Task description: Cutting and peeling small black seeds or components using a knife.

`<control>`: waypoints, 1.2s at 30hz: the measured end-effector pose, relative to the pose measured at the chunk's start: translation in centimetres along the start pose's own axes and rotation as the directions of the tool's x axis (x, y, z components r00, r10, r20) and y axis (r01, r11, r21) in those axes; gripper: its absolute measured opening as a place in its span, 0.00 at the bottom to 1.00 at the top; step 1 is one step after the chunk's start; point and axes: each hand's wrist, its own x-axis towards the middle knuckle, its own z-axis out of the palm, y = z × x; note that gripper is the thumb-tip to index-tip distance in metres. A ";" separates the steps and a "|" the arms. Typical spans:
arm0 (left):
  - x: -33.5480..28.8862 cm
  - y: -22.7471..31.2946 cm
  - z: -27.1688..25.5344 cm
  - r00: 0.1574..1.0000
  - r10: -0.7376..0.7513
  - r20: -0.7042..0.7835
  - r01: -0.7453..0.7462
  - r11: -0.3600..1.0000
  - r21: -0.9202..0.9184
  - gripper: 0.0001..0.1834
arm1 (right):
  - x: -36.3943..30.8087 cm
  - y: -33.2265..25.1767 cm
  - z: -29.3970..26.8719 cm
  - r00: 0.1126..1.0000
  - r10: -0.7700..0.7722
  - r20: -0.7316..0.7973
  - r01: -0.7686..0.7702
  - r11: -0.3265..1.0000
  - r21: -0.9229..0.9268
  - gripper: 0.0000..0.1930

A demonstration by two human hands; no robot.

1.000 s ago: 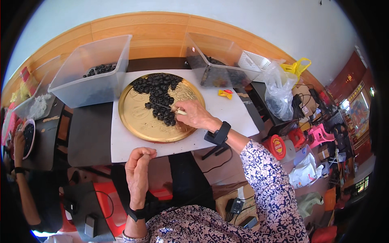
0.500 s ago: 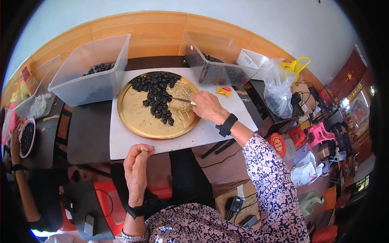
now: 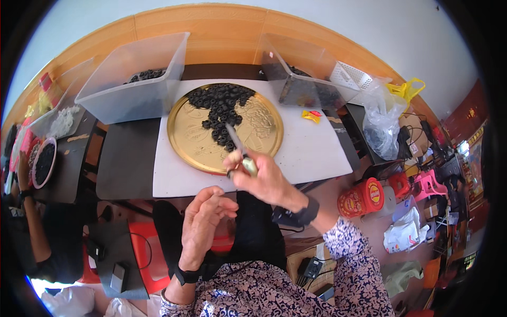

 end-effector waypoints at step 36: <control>-1.9 -2.4 0.3 0.981 0.180 0.068 -0.166 0.619 0.767 0.12 | -9.8 3.6 6.4 0.880 0.425 -0.213 -0.186 0.720 0.668 0.11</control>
